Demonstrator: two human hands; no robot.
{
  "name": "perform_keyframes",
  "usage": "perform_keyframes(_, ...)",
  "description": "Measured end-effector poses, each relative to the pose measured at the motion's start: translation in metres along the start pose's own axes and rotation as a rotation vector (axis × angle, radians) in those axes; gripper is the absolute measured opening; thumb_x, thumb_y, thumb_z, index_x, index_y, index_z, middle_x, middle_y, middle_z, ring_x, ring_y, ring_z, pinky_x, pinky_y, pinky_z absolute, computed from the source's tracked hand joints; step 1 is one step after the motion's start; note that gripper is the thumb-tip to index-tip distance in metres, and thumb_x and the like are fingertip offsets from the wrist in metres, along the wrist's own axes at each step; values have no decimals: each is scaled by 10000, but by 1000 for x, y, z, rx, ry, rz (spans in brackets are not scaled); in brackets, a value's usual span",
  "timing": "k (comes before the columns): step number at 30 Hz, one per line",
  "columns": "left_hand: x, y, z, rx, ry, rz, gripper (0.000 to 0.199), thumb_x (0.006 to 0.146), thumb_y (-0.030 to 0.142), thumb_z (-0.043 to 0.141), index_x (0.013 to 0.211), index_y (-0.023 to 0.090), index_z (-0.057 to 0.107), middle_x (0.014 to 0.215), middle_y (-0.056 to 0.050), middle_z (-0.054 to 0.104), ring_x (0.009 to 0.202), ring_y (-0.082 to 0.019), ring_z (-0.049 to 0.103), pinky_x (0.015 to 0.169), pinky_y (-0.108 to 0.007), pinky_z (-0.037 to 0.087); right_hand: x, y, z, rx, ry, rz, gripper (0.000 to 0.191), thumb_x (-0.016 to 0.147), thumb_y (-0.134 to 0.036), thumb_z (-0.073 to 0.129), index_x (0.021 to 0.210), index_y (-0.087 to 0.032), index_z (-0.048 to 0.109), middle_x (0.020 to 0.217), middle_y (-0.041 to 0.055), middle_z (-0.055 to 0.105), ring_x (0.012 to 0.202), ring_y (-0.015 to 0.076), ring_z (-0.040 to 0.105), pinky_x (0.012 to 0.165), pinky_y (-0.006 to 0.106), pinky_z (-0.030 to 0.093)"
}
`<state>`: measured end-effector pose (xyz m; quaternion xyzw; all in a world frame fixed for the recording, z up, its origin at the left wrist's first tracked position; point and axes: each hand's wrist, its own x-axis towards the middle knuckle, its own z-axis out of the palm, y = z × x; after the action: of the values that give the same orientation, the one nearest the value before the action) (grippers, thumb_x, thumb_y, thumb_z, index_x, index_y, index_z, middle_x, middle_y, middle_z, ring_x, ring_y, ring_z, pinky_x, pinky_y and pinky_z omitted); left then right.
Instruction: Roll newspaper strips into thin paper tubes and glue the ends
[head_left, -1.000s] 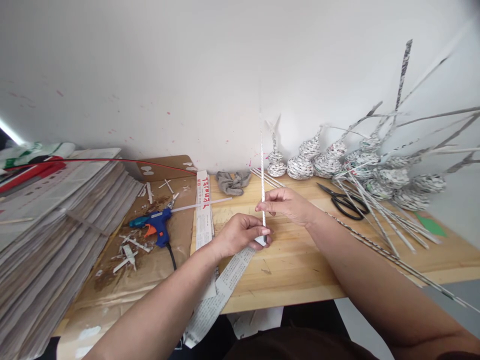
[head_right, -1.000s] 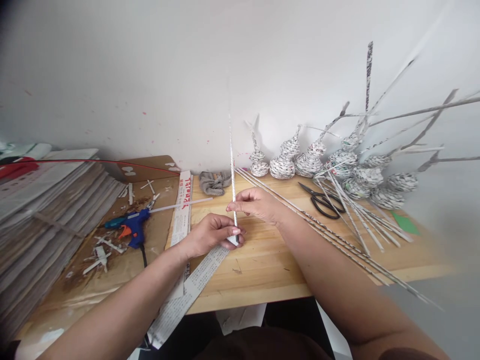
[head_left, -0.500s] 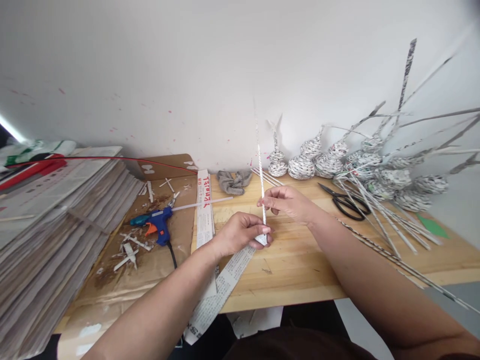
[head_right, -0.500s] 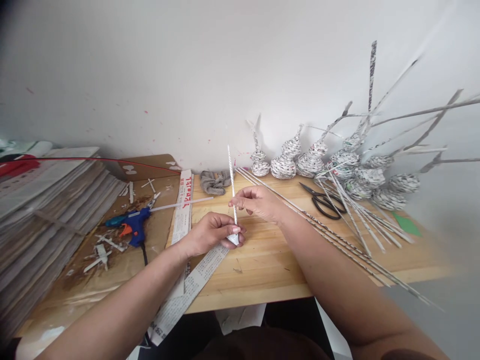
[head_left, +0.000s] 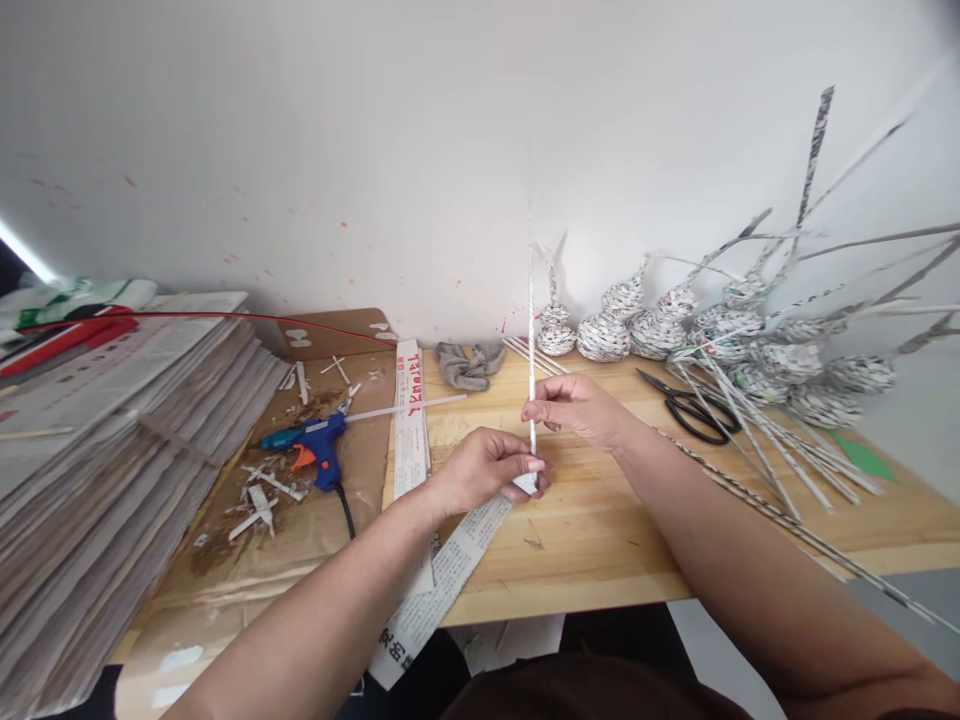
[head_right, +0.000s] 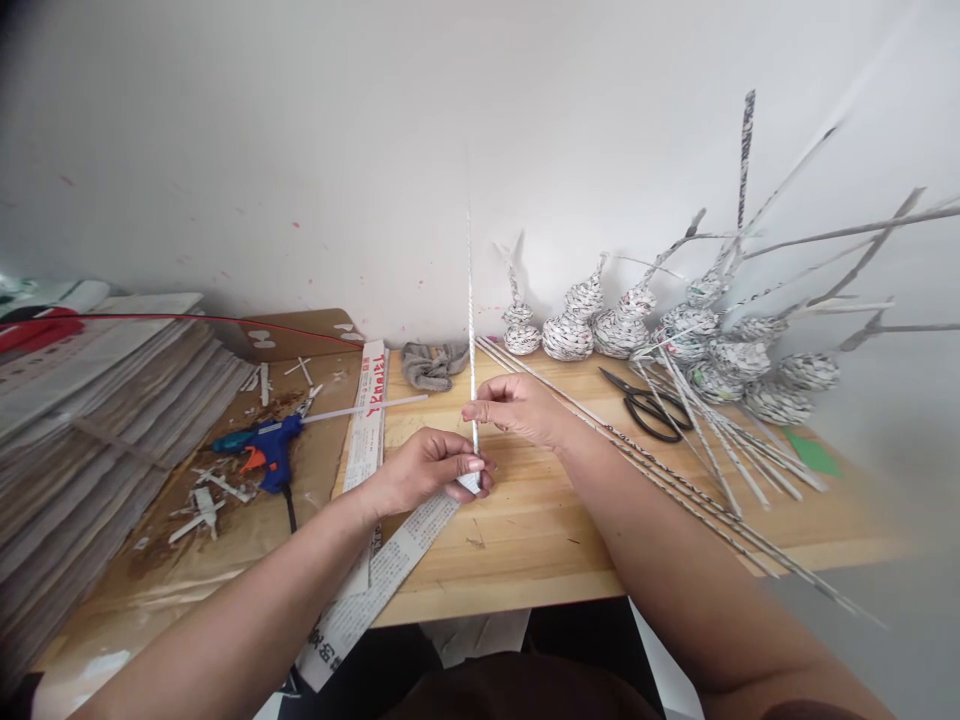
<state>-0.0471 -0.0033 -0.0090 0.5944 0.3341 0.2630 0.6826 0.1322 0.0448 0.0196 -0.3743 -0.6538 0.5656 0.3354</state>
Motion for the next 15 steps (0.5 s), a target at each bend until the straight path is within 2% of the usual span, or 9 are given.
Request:
perform_keyframes(3,0,0,1,4,-2,-8,324,762,428,628,839,116,675,803,-92,681,728,-168,643,631,-283,532,-1,-1,1,23,82,-35,297,657,-407,743,641,-149,598,538,-51,460,482,55,352,449,218,240)
perform_keyframes(8,0,1,-1,-3,3,-16,320,763,421,630,836,112,672,816,-96,681,741,-172,646,643,-291,534,-3,-5,-2,-3,-117,-12,310,762,-439,643,797,-134,688,734,32,607,545,70,443,476,221,322)
perform_keyframes(9,-1,1,-1,-1,2,-17,321,764,420,630,843,112,673,821,-97,681,745,-173,646,645,-293,535,-2,-4,-2,9,-112,-3,288,743,-419,669,778,-134,688,699,22,597,534,67,435,469,216,314)
perform_keyframes(12,-1,3,-1,13,-4,-6,324,771,417,623,866,113,680,841,-102,684,763,-173,645,657,-297,536,-1,-1,-2,96,20,-12,246,657,-356,756,655,-144,633,546,-40,495,479,53,384,438,204,264)
perform_keyframes(14,-2,4,-1,21,-5,7,323,777,414,617,877,114,684,845,-101,685,773,-172,643,661,-295,536,-1,0,-2,126,43,-19,249,655,-355,757,648,-148,620,550,-43,496,476,53,386,437,204,267)
perform_keyframes(15,-2,4,-1,22,-5,12,323,778,414,615,878,114,685,842,-100,684,772,-171,641,661,-295,536,-1,0,-2,118,11,-15,240,671,-361,745,675,-147,635,596,-28,534,490,54,401,446,205,284)
